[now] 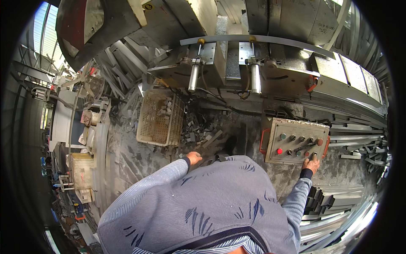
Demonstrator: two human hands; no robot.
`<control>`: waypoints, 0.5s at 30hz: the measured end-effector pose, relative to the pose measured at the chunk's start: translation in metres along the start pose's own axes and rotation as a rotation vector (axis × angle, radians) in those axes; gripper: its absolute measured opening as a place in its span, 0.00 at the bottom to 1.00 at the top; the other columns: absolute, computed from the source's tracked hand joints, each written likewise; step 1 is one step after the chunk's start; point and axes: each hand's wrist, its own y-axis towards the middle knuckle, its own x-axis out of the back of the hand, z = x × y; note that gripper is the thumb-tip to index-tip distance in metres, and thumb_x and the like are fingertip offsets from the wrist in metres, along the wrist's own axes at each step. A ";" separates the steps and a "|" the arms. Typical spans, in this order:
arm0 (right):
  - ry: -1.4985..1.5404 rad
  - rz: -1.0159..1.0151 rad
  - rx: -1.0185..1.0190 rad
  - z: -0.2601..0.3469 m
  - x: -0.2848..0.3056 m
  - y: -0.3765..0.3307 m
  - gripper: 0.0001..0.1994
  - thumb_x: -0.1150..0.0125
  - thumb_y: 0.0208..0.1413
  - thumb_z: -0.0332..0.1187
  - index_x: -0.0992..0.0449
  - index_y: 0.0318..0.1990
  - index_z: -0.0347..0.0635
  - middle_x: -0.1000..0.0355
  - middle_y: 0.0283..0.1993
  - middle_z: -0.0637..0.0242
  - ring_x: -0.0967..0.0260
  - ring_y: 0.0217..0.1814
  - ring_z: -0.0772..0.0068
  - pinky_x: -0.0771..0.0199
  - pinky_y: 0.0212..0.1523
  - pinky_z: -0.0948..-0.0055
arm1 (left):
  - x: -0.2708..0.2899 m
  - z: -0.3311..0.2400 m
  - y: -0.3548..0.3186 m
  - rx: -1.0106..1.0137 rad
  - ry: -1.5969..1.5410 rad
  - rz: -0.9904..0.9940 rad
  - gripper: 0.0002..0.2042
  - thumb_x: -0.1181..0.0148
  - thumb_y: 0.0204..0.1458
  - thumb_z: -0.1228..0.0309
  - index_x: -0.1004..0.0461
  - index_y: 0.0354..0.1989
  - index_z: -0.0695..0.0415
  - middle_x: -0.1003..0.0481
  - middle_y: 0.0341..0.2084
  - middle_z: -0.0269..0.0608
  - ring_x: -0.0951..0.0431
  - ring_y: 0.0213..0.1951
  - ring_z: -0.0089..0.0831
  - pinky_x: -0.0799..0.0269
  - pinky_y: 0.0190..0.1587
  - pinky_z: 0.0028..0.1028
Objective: The person operates a metal cutting machine in a workshop. They repeatedly place metal profiles into the machine, press buttons on the control panel to cut, and remove the cut pieces.
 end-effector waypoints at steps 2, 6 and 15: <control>0.011 -0.001 0.014 -0.002 -0.002 0.001 0.27 0.44 0.44 0.32 0.33 0.56 0.41 0.36 0.47 0.51 0.39 0.51 0.50 0.36 0.53 0.60 | 0.003 0.018 -0.002 -0.035 0.140 -0.002 0.21 0.37 0.44 0.59 0.25 0.44 0.61 0.24 0.41 0.48 0.25 0.45 0.38 0.31 0.49 0.31; 0.077 0.023 0.018 -0.009 -0.012 0.005 0.30 0.44 0.42 0.35 0.35 0.58 0.42 0.31 0.44 0.46 0.34 0.47 0.46 0.34 0.50 0.58 | 0.005 0.011 -0.005 -0.038 0.138 0.002 0.22 0.38 0.44 0.57 0.25 0.44 0.59 0.25 0.44 0.48 0.27 0.49 0.41 0.33 0.52 0.32; 0.058 -0.028 0.087 -0.017 -0.021 0.008 0.30 0.44 0.44 0.37 0.35 0.59 0.44 0.28 0.41 0.43 0.31 0.44 0.44 0.31 0.46 0.56 | -0.011 -0.075 0.000 -0.251 -0.067 0.008 0.19 0.40 0.46 0.62 0.26 0.45 0.61 0.24 0.41 0.47 0.24 0.45 0.37 0.31 0.48 0.29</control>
